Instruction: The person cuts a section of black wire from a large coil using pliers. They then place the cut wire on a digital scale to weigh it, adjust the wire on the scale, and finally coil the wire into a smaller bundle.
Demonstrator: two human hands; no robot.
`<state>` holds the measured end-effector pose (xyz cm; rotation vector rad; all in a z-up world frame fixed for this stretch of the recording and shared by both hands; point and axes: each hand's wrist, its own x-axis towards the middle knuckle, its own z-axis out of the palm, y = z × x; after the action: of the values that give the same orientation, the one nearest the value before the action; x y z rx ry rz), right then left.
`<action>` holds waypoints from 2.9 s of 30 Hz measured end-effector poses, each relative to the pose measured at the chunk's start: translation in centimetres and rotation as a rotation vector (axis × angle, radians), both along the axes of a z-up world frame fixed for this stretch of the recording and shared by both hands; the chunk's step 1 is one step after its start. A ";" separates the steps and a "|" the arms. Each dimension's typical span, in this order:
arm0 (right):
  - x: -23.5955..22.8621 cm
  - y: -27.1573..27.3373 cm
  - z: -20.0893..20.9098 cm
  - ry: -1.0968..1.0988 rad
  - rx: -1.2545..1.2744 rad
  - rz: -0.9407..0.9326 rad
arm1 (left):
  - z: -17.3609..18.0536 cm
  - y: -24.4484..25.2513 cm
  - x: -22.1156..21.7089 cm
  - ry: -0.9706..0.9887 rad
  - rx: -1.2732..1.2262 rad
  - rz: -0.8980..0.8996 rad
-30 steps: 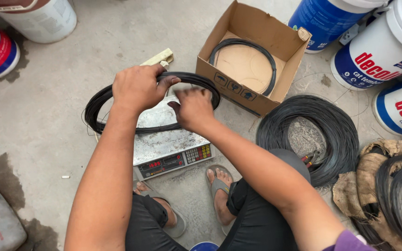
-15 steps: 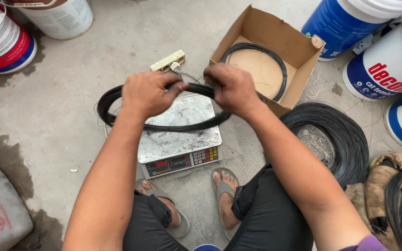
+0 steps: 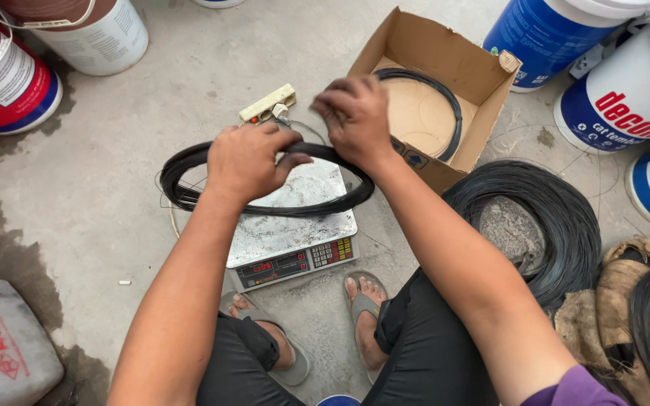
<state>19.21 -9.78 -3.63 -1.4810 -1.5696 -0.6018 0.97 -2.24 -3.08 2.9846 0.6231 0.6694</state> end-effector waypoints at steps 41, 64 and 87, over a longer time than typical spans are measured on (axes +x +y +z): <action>-4.7 -1.6 -0.1 0.066 -0.088 0.066 | 0.5 1.1 -0.7 -0.079 -0.193 0.102; -3.5 0.0 0.2 0.326 -0.539 -0.041 | 3.0 -0.2 -1.5 0.018 -0.417 0.211; -8.8 -1.6 -3.9 0.282 -0.857 0.001 | 4.4 0.8 -1.6 0.265 -0.699 0.414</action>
<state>10.38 -11.36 -7.57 -2.0578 -1.6727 0.3433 -0.66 -1.44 1.30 2.3082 1.2101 0.0181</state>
